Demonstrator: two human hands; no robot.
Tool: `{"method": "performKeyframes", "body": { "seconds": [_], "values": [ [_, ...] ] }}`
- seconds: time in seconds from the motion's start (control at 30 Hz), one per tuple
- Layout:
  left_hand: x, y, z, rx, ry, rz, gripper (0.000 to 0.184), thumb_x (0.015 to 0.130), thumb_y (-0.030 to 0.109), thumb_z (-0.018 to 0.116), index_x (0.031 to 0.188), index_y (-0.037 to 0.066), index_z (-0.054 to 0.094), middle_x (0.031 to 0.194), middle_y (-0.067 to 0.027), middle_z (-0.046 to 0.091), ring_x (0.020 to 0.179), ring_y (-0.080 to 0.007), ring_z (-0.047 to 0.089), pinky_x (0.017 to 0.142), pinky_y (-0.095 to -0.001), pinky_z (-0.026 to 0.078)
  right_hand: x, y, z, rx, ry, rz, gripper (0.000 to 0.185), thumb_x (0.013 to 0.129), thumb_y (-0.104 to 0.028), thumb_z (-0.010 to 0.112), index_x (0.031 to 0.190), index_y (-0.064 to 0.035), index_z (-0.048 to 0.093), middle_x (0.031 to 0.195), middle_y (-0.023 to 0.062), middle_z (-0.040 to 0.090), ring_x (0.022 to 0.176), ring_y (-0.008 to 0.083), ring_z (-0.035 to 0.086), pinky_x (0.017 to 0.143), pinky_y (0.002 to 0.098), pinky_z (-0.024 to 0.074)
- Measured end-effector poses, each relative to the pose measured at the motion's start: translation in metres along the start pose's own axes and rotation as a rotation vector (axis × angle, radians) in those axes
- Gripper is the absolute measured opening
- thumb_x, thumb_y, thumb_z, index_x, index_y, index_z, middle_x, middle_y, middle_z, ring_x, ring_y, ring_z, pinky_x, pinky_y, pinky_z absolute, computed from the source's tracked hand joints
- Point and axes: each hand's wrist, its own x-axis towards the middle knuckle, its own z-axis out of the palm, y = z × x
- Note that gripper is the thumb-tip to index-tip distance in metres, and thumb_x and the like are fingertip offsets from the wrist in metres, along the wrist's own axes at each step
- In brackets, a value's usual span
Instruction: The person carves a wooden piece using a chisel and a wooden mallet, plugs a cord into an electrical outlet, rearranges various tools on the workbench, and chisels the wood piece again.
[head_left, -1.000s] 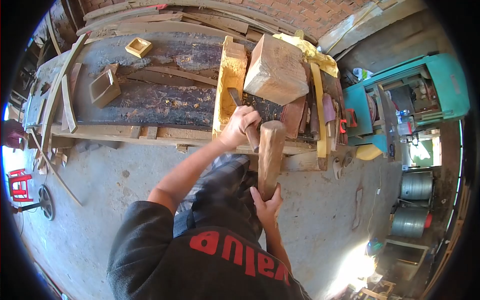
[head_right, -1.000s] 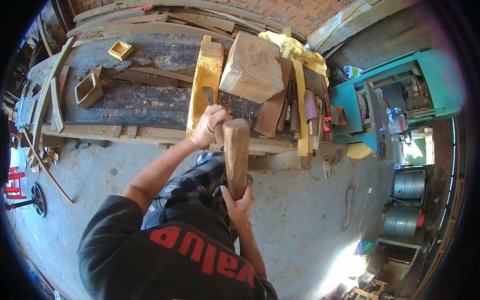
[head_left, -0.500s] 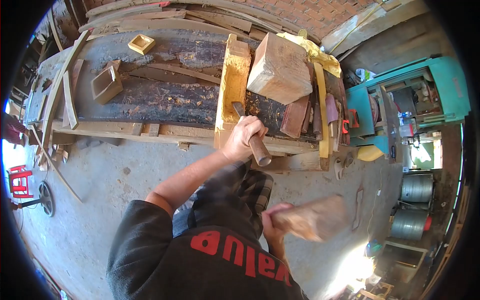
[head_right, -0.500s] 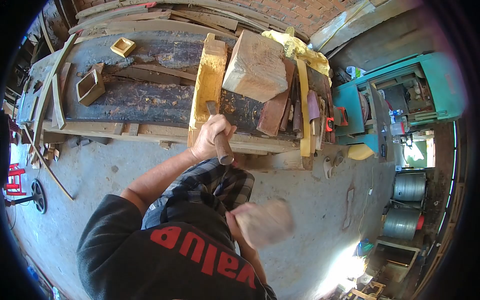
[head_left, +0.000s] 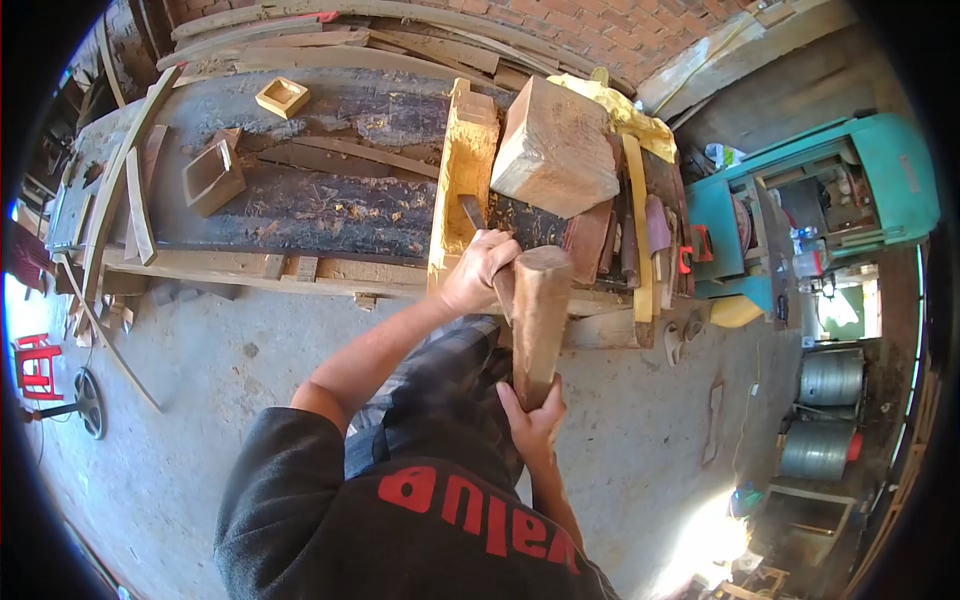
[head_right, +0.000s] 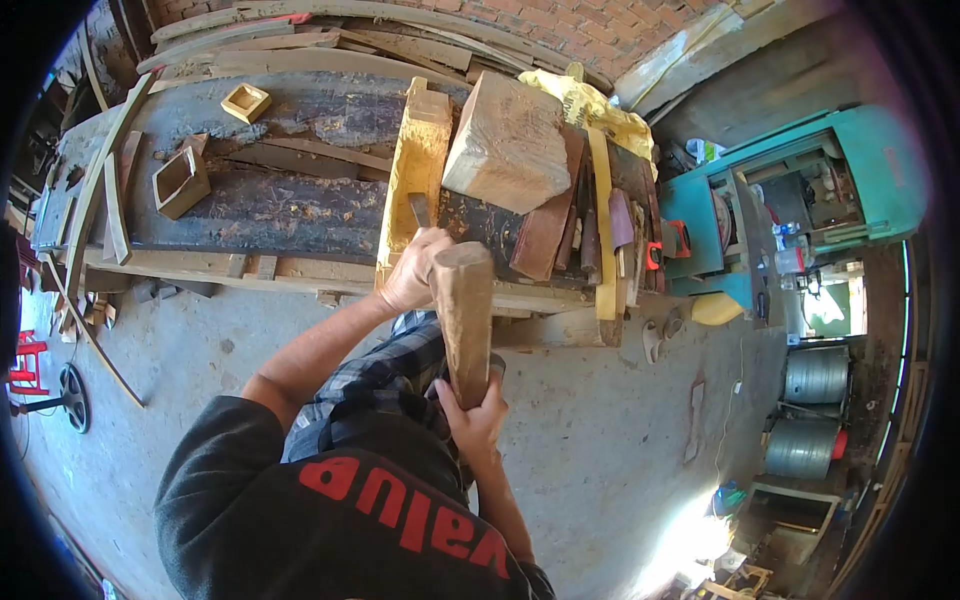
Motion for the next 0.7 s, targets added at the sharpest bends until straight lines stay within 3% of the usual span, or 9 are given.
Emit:
{"method": "performKeyframes", "body": {
  "seconds": [0.07, 0.13, 0.2, 0.27, 0.33, 0.37, 0.53, 0.6, 0.7],
  "values": [
    [0.000, -0.001, 0.001, -0.071, -0.014, -0.058, 0.028, 0.068, 0.011, 0.071, 0.076, 0.010, 0.044, 0.073, -0.0065, 0.052, 0.076, -0.0312, 0.053, 0.070, -0.0393, 0.038, -0.008, -0.013, -0.006, 0.105, 0.150, -0.166, 0.049, 0.074, -0.016, 0.081, 0.108, 0.0038, 0.053, 0.080, 0.0098, 0.062, 0.071, 0.0220, 0.060, 0.067, 0.0372, 0.0499],
    [0.004, -0.001, 0.000, -0.065, 0.014, -0.077, 0.029, 0.068, 0.009, 0.071, 0.075, 0.010, 0.043, 0.072, -0.0070, 0.052, 0.074, -0.0321, 0.053, 0.069, -0.0398, 0.038, -0.019, 0.029, -0.002, 0.229, 0.144, -0.185, 0.047, 0.074, -0.010, 0.081, 0.109, 0.0021, 0.052, 0.078, 0.0074, 0.060, 0.066, 0.0164, 0.057, 0.064, 0.0325, 0.0487],
    [0.010, 0.001, -0.001, -0.080, 0.073, -0.146, 0.030, 0.070, 0.009, 0.071, 0.074, 0.009, 0.042, 0.070, -0.0077, 0.052, 0.073, -0.0329, 0.053, 0.068, -0.0402, 0.038, -0.016, 0.037, 0.003, -0.115, 0.134, -0.522, 0.043, 0.074, -0.007, 0.079, 0.108, 0.0003, 0.053, 0.073, 0.0051, 0.057, 0.063, 0.0110, 0.054, 0.060, 0.0272, 0.0470],
    [0.012, -0.004, -0.003, -0.104, 0.084, -0.151, 0.030, 0.072, 0.009, 0.071, 0.073, 0.009, 0.042, 0.070, -0.0085, 0.052, 0.072, -0.0330, 0.053, 0.068, -0.0402, 0.038, 0.003, 0.030, 0.005, -0.098, 0.105, -0.529, 0.043, 0.076, -0.008, 0.079, 0.107, 0.0008, 0.052, 0.070, 0.0040, 0.057, 0.061, 0.0104, 0.055, 0.055, 0.0243, 0.0475],
    [0.016, -0.016, -0.011, -0.069, 0.030, -0.049, 0.030, 0.074, 0.008, 0.071, 0.073, 0.008, 0.042, 0.070, -0.0093, 0.053, 0.072, -0.0336, 0.053, 0.067, -0.0398, 0.039, 0.009, 0.016, 0.013, 0.057, 0.031, 0.017, 0.044, 0.076, -0.021, 0.080, 0.107, 0.0006, 0.056, 0.082, 0.0161, 0.065, 0.075, 0.0267, 0.066, 0.069, 0.0369, 0.0515],
    [0.018, -0.018, -0.010, -0.084, 0.044, -0.070, 0.030, 0.073, 0.009, 0.072, 0.074, 0.008, 0.042, 0.071, -0.0093, 0.053, 0.073, -0.0336, 0.054, 0.068, -0.0401, 0.039, 0.008, 0.006, 0.009, 0.166, 0.042, 0.067, 0.048, 0.075, -0.022, 0.082, 0.108, 0.0018, 0.055, 0.084, 0.0161, 0.066, 0.074, 0.0280, 0.066, 0.068, 0.0383, 0.0515],
    [0.029, -0.021, -0.012, -0.081, 0.037, -0.179, 0.028, 0.073, 0.012, 0.072, 0.074, 0.007, 0.044, 0.072, -0.0098, 0.055, 0.075, -0.0338, 0.056, 0.067, -0.0403, 0.040, 0.001, 0.012, 0.011, 0.282, 0.199, -0.153, 0.051, 0.077, -0.025, 0.081, 0.110, 0.0029, 0.054, 0.086, 0.0212, 0.064, 0.081, 0.0290, 0.066, 0.072, 0.0385, 0.0510],
    [0.031, -0.018, -0.011, -0.088, -0.007, -0.148, 0.026, 0.074, 0.010, 0.070, 0.075, 0.006, 0.044, 0.075, -0.0118, 0.053, 0.075, -0.0350, 0.054, 0.071, -0.0414, 0.042, 0.017, 0.013, 0.014, 0.070, 0.004, 0.008, 0.052, 0.077, -0.024, 0.081, 0.112, 0.0034, 0.054, 0.087, 0.0217, 0.064, 0.084, 0.0286, 0.066, 0.074, 0.0379, 0.0509],
    [0.028, -0.033, -0.011, 0.041, -0.048, -0.054, 0.025, 0.071, 0.011, 0.071, 0.077, 0.007, 0.047, 0.076, -0.0089, 0.054, 0.079, -0.0326, 0.054, 0.072, -0.0404, 0.041, 0.019, 0.001, 0.011, 0.119, 0.042, 0.074, 0.053, 0.076, -0.025, 0.081, 0.112, 0.0039, 0.054, 0.091, 0.0231, 0.065, 0.086, 0.0279, 0.067, 0.075, 0.0384, 0.0510]
  ]
}}
